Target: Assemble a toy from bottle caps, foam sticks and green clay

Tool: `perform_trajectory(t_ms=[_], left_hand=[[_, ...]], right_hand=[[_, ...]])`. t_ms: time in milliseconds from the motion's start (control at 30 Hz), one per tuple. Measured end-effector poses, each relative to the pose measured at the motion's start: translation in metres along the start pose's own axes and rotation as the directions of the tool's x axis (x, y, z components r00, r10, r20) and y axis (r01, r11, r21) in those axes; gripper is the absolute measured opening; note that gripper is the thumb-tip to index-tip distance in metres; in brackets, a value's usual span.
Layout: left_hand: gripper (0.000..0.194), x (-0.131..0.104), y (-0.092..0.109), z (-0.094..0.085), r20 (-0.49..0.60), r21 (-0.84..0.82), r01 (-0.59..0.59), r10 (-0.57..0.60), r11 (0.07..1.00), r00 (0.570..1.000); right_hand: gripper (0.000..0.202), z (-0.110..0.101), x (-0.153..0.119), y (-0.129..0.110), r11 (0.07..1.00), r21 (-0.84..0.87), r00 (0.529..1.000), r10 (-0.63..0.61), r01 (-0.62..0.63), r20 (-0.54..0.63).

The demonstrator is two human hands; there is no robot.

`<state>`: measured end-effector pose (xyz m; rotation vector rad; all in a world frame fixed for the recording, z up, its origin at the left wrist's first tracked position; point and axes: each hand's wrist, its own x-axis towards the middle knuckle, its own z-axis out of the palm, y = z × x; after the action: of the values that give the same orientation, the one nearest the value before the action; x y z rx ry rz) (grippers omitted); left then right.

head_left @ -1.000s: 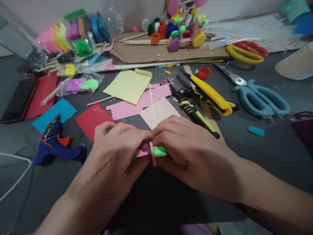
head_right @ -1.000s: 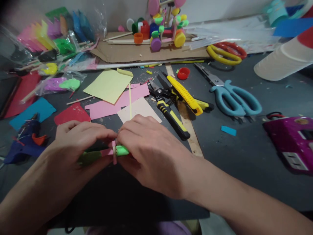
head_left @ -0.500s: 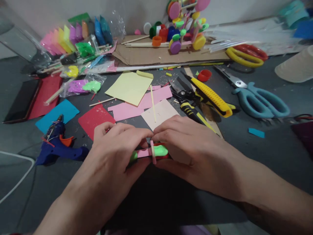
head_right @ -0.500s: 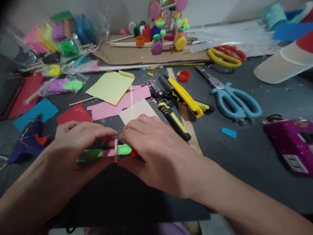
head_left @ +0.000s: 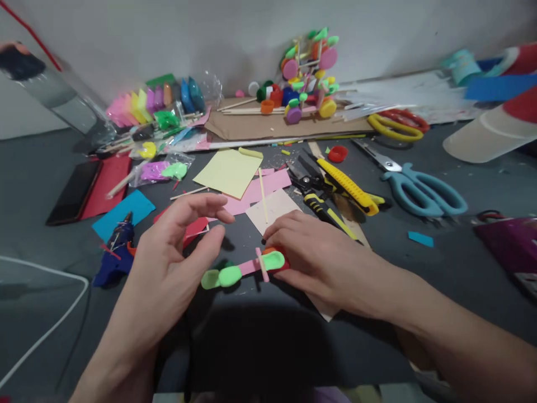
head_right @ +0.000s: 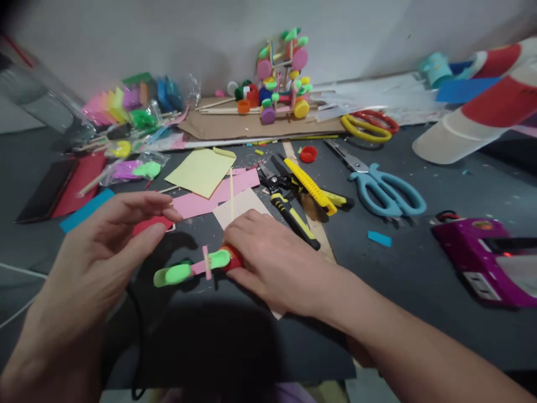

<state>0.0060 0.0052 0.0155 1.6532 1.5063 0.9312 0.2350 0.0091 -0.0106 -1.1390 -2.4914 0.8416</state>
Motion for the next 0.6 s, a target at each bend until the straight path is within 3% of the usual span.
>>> perform_trajectory(t_ms=[133,200,267,367,500,600], left_hand=[[0.016,0.008,-0.003,-0.004,0.041,-0.139,0.055,-0.05,0.989,0.998],[0.014,0.011,-0.005,-0.006,0.066,-0.24,0.101,-0.087,0.965,0.994],[0.013,0.012,-0.006,-0.006,0.162,-0.401,0.189,-0.133,0.896,0.978],[0.011,0.01,-0.005,0.001,0.364,-0.592,0.339,-0.132,0.731,0.922],[0.024,0.003,-0.006,0.016,0.539,-0.649,0.459,-0.059,0.607,0.84],[0.028,-0.001,-0.007,0.024,0.634,-0.648,0.548,-0.025,0.529,0.773]], right_hand=[[0.016,-0.019,-0.002,0.002,0.952,0.284,0.991,0.129,-0.112,-0.042],[0.016,-0.027,-0.002,0.005,0.824,0.555,0.99,0.143,-0.111,-0.015],[0.018,-0.03,-0.002,0.008,0.652,0.753,0.992,0.122,-0.091,0.015],[0.032,-0.025,-0.001,0.014,0.522,0.852,0.995,0.095,-0.042,-0.009],[0.058,-0.008,0.002,0.02,0.351,0.936,0.991,0.116,0.023,-0.068],[0.06,0.001,0.003,0.02,0.243,0.97,0.988,0.139,0.028,-0.063]])
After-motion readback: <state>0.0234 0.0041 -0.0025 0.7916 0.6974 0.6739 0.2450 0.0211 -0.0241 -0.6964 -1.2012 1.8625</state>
